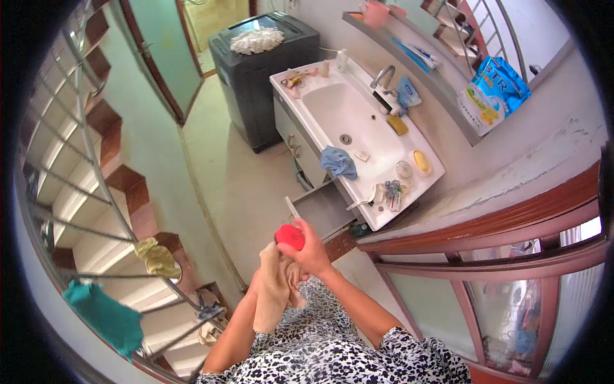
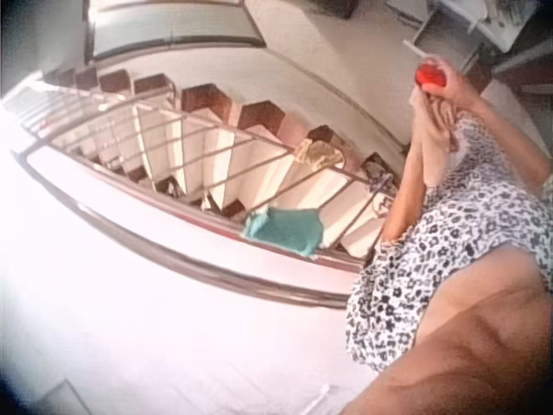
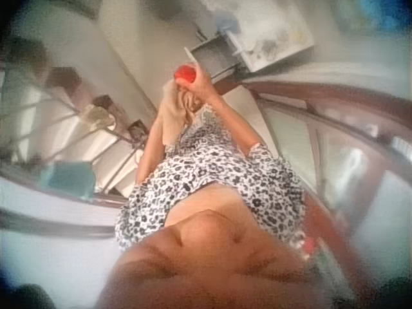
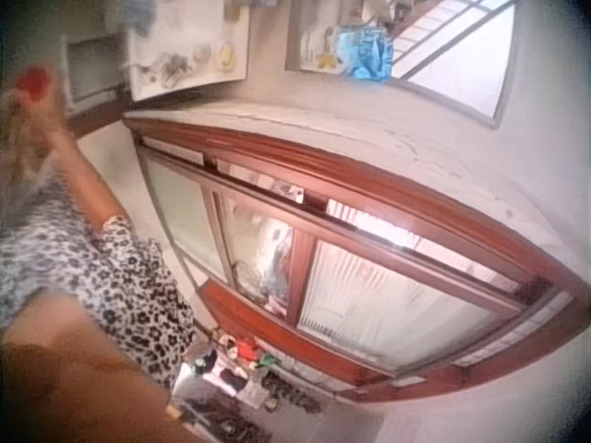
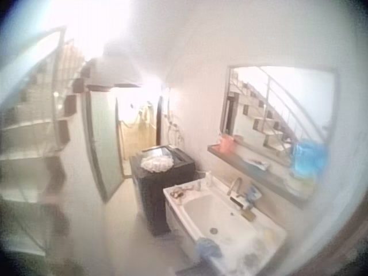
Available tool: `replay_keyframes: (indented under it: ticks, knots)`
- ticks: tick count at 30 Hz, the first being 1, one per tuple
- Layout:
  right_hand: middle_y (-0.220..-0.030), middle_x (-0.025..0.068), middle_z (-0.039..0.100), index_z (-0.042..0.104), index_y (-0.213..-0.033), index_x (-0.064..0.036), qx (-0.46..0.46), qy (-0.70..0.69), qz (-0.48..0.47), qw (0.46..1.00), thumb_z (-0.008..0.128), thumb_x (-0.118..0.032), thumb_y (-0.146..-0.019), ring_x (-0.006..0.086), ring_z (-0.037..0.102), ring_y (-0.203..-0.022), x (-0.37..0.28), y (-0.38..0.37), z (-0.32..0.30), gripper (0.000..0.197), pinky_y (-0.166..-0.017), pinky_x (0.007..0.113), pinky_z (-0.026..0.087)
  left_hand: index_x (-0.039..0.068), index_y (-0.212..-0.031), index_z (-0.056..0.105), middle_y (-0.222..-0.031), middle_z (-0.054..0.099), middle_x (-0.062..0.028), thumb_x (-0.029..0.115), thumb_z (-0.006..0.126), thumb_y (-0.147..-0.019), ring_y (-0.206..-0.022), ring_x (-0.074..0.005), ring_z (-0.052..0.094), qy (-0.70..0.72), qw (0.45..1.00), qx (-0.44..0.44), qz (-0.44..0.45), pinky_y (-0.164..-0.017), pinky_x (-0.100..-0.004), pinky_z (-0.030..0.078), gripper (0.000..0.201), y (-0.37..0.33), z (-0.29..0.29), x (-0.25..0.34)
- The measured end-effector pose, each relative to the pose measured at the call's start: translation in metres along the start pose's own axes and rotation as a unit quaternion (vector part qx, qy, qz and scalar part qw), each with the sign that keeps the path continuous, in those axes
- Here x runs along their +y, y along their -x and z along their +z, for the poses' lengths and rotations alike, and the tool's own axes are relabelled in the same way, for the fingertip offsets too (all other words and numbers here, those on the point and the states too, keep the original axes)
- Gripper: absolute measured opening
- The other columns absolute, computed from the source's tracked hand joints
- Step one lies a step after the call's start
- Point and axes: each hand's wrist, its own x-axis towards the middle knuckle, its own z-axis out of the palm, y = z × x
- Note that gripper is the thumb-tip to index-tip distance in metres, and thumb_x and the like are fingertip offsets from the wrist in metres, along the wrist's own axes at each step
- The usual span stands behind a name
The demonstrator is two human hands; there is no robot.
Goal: The person washes a blue cloth, a tan cloth, and a red lid in a bathroom sink, then carries the items through a doorway into a courtyard and back to the sink to wash a white elastic strap.
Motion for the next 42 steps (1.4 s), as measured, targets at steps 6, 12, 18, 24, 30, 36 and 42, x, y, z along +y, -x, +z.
replay_keyframes:
  ticks: [6, 12, 18, 24, 30, 36, 42]
  knots:
    - [-0.105, 0.0168, 0.058, 0.055, -0.108, 0.0022, 0.106, -0.124, 0.211, 0.964, 0.075, -0.042, -0.065, 0.0253, 0.057, -0.094, 0.124, -0.048, 0.028, 0.065, -0.083, 0.034, 0.045, -0.001, -0.11, 0.05, -0.089, 0.058, -0.0084, 0.027, 0.049, -0.089, -0.073, -0.0141, 0.055, -0.024, 0.997, -0.036, -0.061, -0.053, -0.0224, 0.045, 0.035, -0.057, -0.025, 0.025]
    - [-0.086, 0.0127, 0.063, 0.058, -0.098, 0.0044, 0.233, -0.097, 0.414, 0.875, 0.073, -0.05, -0.064, 0.0187, 0.062, -0.07, 0.217, -0.101, 0.033, 0.066, -0.059, 0.028, 0.05, 0.003, -0.108, 0.052, -0.095, 0.061, -0.0071, 0.042, 0.053, -0.085, -0.072, -0.0175, 0.058, -0.018, 0.988, -0.045, -0.144, -0.054, -0.0275, 0.049, 0.045, -0.131, -0.045, 0.031]
    - [-0.128, 0.0252, 0.038, 0.047, -0.116, 0.0002, 0.28, 0.035, 0.53, 0.8, 0.075, -0.051, -0.057, 0.0376, 0.049, -0.106, 0.249, -0.132, 0.044, 0.083, -0.088, 0.043, 0.043, 0.003, -0.109, 0.05, -0.098, 0.06, -0.0077, 0.029, 0.051, -0.088, -0.075, -0.0169, 0.058, -0.068, 0.976, -0.072, -0.191, -0.062, -0.0315, 0.05, 0.034, -0.192, -0.081, -0.015]
    - [-0.113, 0.0164, 0.058, 0.059, -0.107, -0.006, 0.201, 0.025, 0.593, 0.779, 0.072, -0.043, -0.063, 0.0331, 0.052, -0.107, 0.286, -0.164, 0.044, 0.059, -0.088, 0.042, 0.043, 0.003, -0.108, 0.05, -0.101, 0.06, -0.0084, 0.028, 0.053, -0.087, -0.083, -0.0163, 0.059, -0.115, 0.969, -0.119, -0.183, -0.063, -0.0268, 0.05, 0.033, -0.238, -0.061, 0.016]
    - [-0.097, 0.0131, 0.062, 0.062, -0.102, -0.0066, 0.39, 0.112, 0.426, 0.809, 0.058, -0.047, -0.079, 0.0281, 0.058, -0.093, 0.299, -0.147, 0.07, 0.047, -0.08, 0.039, 0.044, 0.003, -0.104, 0.053, -0.098, 0.059, -0.0048, 0.029, 0.055, -0.088, -0.082, -0.0138, 0.056, -0.182, 0.947, -0.207, -0.163, -0.062, -0.0264, 0.047, 0.031, -0.266, -0.079, 0.006]
    - [-0.079, 0.0069, 0.062, 0.061, -0.097, -0.0067, 0.331, -0.046, 0.265, 0.905, 0.054, -0.022, -0.088, 0.0173, 0.061, -0.071, 0.149, -0.095, 0.03, 0.019, -0.063, 0.031, 0.047, -0.002, -0.106, 0.055, -0.089, 0.062, -0.0128, 0.016, 0.049, -0.09, -0.077, -0.0192, 0.061, -0.155, 0.95, -0.087, -0.256, -0.066, -0.0296, 0.051, 0.025, -0.285, -0.093, 0.017]
    - [-0.082, 0.0086, 0.058, 0.06, -0.093, -0.0082, 0.5, 0.175, 0.301, 0.792, 0.055, -0.02, -0.087, 0.0234, 0.058, -0.07, 0.124, -0.083, -0.069, 0.014, -0.063, 0.034, 0.046, 0.002, -0.097, 0.059, -0.081, 0.061, -0.003, 0.017, 0.047, -0.091, -0.064, -0.0109, 0.056, -0.136, 0.968, -0.112, -0.181, -0.056, -0.026, 0.048, 0.02, -0.299, -0.079, 0.05]
